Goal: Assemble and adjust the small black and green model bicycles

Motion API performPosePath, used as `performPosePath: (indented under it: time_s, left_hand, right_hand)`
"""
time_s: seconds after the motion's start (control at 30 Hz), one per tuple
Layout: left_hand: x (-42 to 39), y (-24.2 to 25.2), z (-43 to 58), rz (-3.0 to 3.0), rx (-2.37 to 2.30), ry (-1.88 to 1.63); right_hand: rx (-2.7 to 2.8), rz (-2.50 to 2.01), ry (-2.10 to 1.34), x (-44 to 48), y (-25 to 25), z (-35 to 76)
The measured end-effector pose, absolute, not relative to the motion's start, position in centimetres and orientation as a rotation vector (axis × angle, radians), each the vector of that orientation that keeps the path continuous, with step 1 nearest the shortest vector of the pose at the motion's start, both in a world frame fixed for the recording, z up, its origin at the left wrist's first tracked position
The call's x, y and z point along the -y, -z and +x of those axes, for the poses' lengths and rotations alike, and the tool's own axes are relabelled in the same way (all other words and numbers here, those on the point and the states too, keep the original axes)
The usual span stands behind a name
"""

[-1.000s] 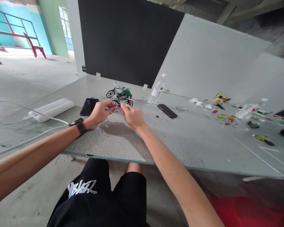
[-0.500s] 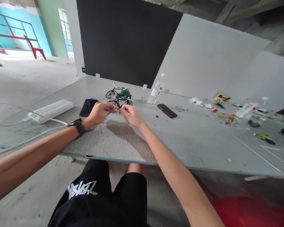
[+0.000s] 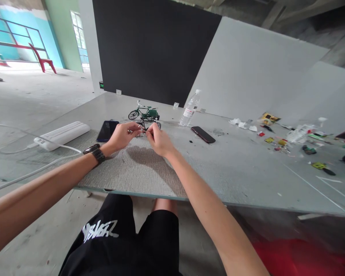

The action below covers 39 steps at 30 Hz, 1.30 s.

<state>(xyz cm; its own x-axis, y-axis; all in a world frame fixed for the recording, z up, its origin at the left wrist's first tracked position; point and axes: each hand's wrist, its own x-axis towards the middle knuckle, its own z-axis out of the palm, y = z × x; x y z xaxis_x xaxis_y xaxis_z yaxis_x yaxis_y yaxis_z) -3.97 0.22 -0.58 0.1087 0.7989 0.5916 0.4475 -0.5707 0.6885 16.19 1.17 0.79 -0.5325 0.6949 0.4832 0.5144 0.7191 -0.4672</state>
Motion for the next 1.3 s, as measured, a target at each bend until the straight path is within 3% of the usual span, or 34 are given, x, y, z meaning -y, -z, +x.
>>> performPosePath:
  time_s: [0.13,0.47,0.67,0.8,1.0,1.3]
  left_hand:
    - [-0.3,0.8,-4.0,2.018,-1.177,-1.444]
    - [0.1,0.8,-4.7,2.125,-1.15,-1.481]
    - [-0.1,1.2,-4.4,2.14,-1.186,-1.406]
    - [-0.3,1.3,-3.8,2.034,-1.135,-1.357]
    - [-0.2,1.2,-3.6,2.139,-1.104,-1.298]
    - [-0.5,1.2,-3.8,2.184,-1.195,-1.25]
  right_hand:
    - [2.376,-0.981,-0.102,-0.8,-0.9,16.4]
    - [2.068,-0.835,-0.902,-1.3,-0.3,15.9]
    - [2.016,-0.887,-1.02,-1.4,-0.4,15.7]
    - [2.038,-0.97,-0.846,-2.8,-1.4,17.5]
    - [1.91,-1.504,-0.172,-6.5,-1.3,25.4]
    - [1.939,-1.736,-0.224,-7.6,0.9,28.1]
